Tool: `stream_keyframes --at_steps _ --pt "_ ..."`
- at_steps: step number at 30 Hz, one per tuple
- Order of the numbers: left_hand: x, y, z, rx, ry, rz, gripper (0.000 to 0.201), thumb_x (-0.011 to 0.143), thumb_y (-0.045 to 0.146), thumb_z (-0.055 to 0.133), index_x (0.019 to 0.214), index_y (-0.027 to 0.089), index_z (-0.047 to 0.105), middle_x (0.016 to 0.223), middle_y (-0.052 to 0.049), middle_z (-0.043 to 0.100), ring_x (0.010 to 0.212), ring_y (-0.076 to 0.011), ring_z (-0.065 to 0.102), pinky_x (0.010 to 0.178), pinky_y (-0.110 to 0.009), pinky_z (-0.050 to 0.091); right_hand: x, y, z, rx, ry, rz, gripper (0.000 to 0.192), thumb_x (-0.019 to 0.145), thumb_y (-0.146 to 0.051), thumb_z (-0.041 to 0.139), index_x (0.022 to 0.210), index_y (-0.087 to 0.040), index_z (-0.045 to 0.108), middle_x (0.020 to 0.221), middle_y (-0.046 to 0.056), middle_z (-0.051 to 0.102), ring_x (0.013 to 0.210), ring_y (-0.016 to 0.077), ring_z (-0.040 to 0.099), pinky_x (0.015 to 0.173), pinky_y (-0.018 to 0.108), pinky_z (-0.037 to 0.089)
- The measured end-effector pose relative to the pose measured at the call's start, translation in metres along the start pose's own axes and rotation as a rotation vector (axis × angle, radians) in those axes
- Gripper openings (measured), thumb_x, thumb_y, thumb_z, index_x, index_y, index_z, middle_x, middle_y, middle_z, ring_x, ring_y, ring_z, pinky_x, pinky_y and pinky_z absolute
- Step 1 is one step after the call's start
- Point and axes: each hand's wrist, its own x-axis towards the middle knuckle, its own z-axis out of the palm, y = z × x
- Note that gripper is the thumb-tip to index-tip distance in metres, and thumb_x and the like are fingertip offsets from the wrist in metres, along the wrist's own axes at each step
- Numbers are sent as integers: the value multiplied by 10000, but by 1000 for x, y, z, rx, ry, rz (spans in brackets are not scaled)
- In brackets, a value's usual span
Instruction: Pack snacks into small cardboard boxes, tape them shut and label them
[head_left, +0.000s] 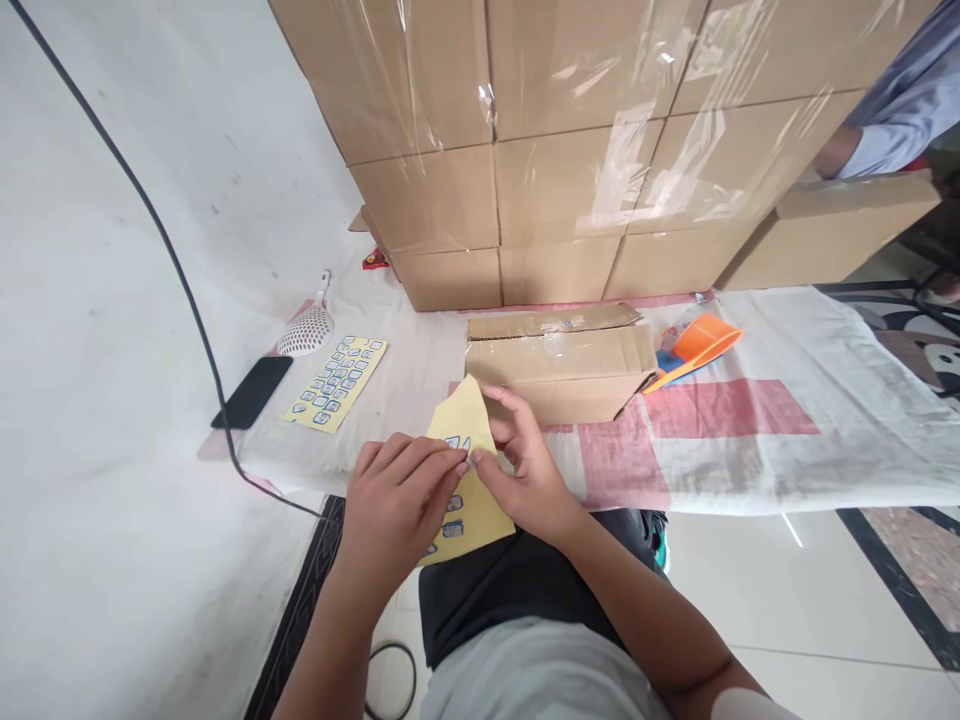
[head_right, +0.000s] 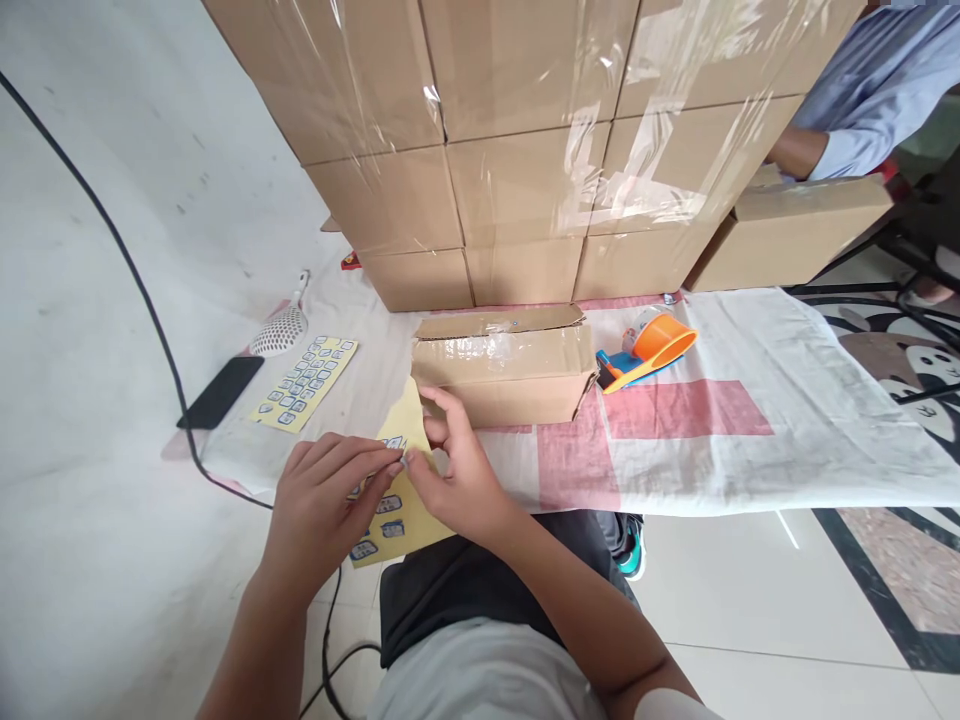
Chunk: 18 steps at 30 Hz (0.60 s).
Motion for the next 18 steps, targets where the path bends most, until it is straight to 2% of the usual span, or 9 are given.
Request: stream_keyframes --at_steps 3,7,10,14,18 --pt "-1 -1 1 -8 -14 -17 104 952 133 655 996 226 649 942 15 736 848 -169 602 727 -344 354 0 2 1 2 -4 3 555 1010 -215 569 1497 -270 309 1259 92 706 1116 185 695 1004 372 557" --pt "-2 -1 5 35 4 -38 78 959 127 630 941 202 619 875 -5 706 801 -175 577 716 -346 352 0 6 2 27 -6 26 553 1009 -212 571 1493 -292 316 1210 70 722 1005 161 708 950 346 573" --pt "-2 -1 7 70 36 -2 73 944 128 648 939 194 617 861 -16 706 786 -184 576 712 -350 356 1 8 0 59 12 70 555 1001 -219 592 1483 -305 331 1216 68 718 1017 167 707 899 322 578" --pt "-3 -3 5 53 21 37 155 908 157 710 1041 196 641 927 -24 733 846 -193 619 726 -348 376 1 10 -1 130 35 128 553 993 -249 616 1468 -323 344 1197 66 717 994 176 711 807 295 582" --pt "-3 -4 4 122 59 107 156 888 117 726 990 195 638 881 -8 742 793 -179 621 692 -350 351 0 9 0 141 25 159 554 984 -265 633 1463 -332 362 1151 55 723 903 157 698 773 279 573"
